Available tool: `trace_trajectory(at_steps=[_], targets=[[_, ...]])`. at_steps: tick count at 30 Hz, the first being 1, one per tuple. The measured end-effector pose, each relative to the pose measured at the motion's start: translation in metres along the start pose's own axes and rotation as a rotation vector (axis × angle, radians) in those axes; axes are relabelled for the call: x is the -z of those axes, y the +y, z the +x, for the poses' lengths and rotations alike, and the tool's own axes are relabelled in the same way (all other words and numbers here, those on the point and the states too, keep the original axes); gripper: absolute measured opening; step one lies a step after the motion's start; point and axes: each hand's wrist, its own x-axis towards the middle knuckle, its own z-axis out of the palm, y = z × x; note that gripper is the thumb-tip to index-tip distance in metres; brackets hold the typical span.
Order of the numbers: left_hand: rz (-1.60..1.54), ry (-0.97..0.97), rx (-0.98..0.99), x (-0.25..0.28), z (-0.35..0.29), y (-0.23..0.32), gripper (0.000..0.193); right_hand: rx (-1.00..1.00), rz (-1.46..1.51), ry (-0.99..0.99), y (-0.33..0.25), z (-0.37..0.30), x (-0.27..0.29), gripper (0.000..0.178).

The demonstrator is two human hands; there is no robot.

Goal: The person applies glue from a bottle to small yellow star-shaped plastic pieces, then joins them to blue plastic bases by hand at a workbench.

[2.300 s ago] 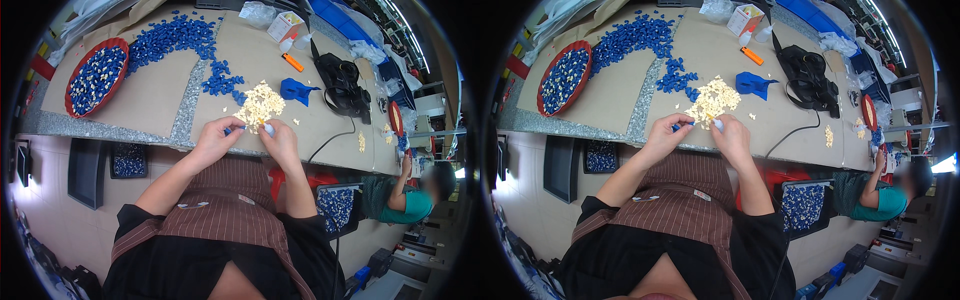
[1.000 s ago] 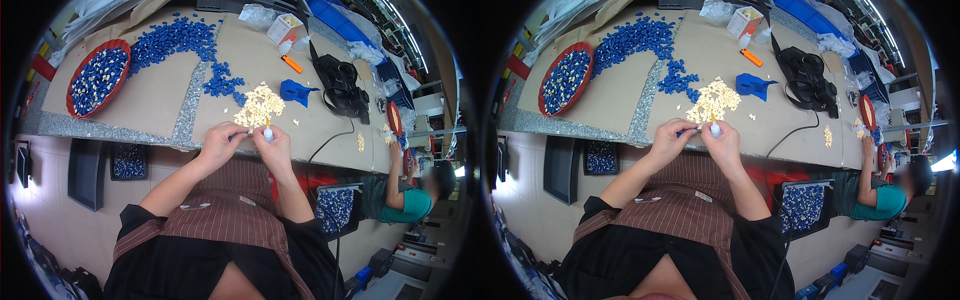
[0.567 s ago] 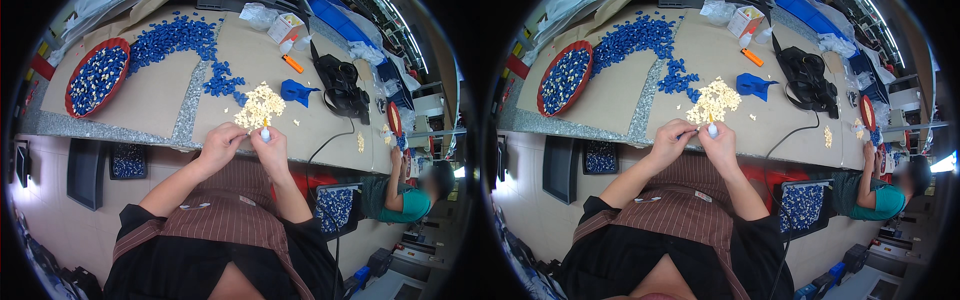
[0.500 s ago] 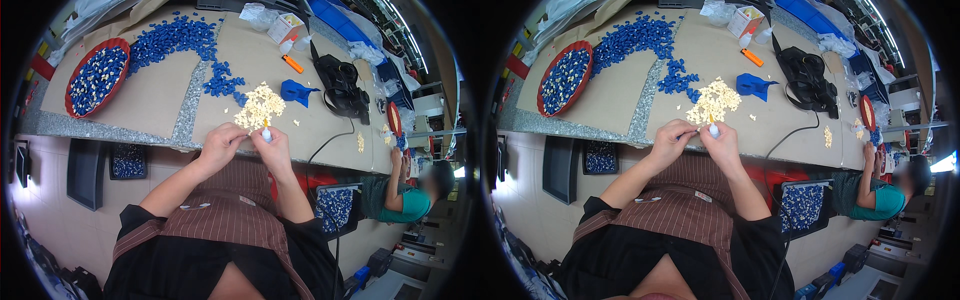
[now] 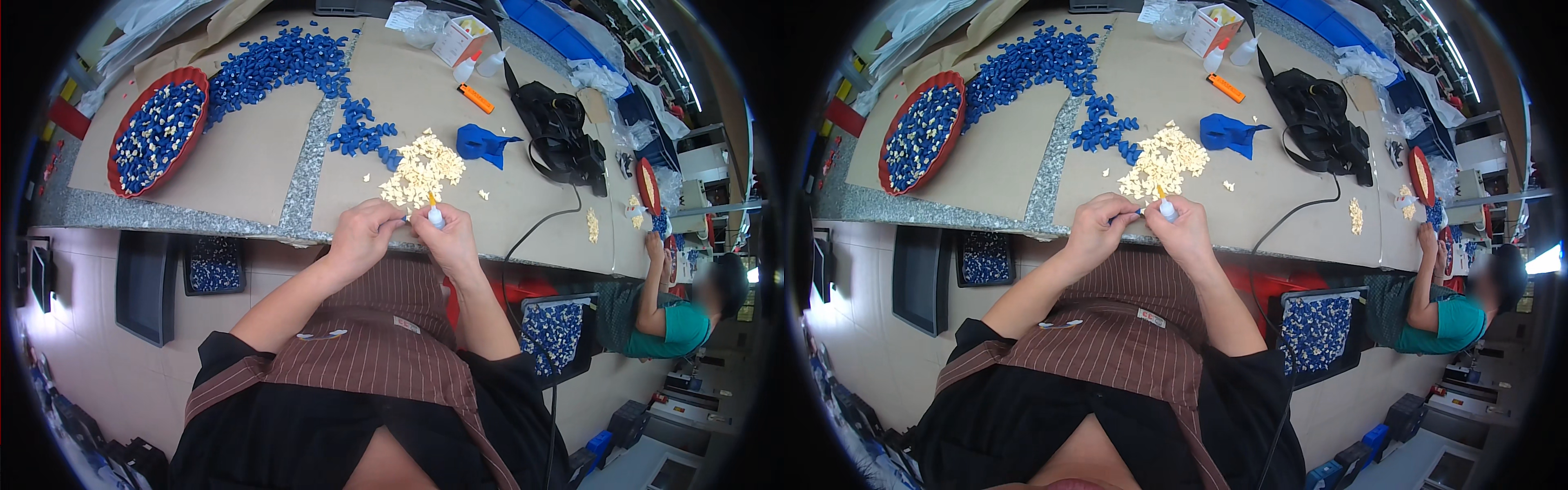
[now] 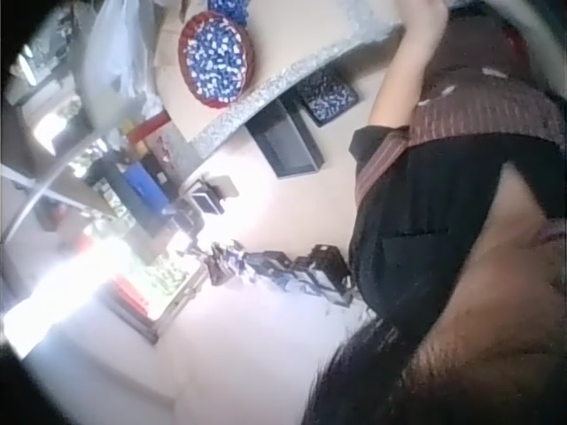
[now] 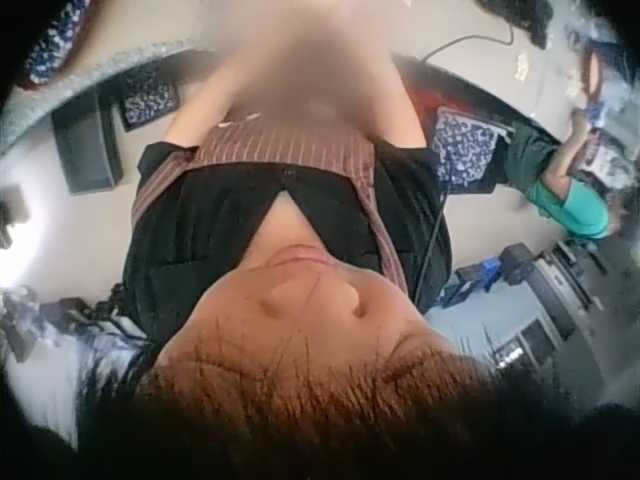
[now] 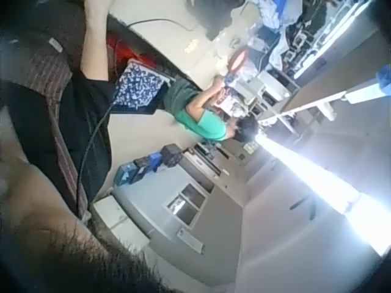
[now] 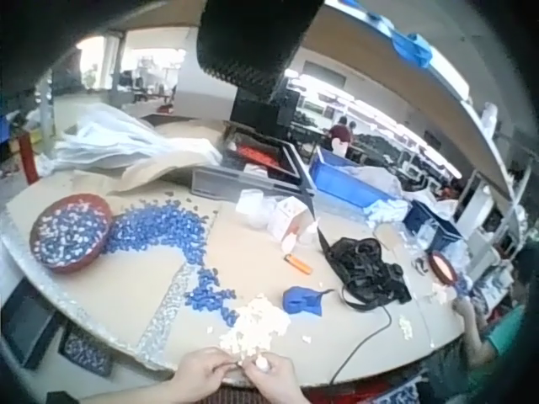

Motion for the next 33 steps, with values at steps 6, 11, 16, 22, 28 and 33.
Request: trace_trajectory(at_steps=[6, 11, 16, 22, 28, 33], targets=[[-0.002, -0.006, 0.017, -0.002, 0.001, 0.001, 0.007, -0.008, 0.02, 0.011, 0.005, 0.002, -0.001, 0.005], [0.01, -0.016, -0.001, -0.003, 0.002, 0.002, 0.007, -0.007, 0.026, -0.007, 0.007, 0.004, 0.0, 0.004], [0.038, -0.009, -0.027, -0.003, 0.001, 0.002, 0.007, 0.042, -0.005, 0.013, 0.012, 0.004, -0.001, 0.009], [-0.149, 0.1, 0.054, 0.001, 0.003, -0.001, 0.01, -0.043, 0.095, 0.041, -0.007, -0.004, -0.003, 0.01], [-1.05, 0.084, 0.829, 0.068, 0.03, 0.001, 0.014, -0.01, 0.311, 0.016, -0.003, 0.002, 0.016, 0.021], [-0.628, 0.103, 0.718, 0.099, 0.047, -0.015, 0.016, 0.091, 0.363, 0.001, -0.001, -0.001, 0.021, 0.023]])
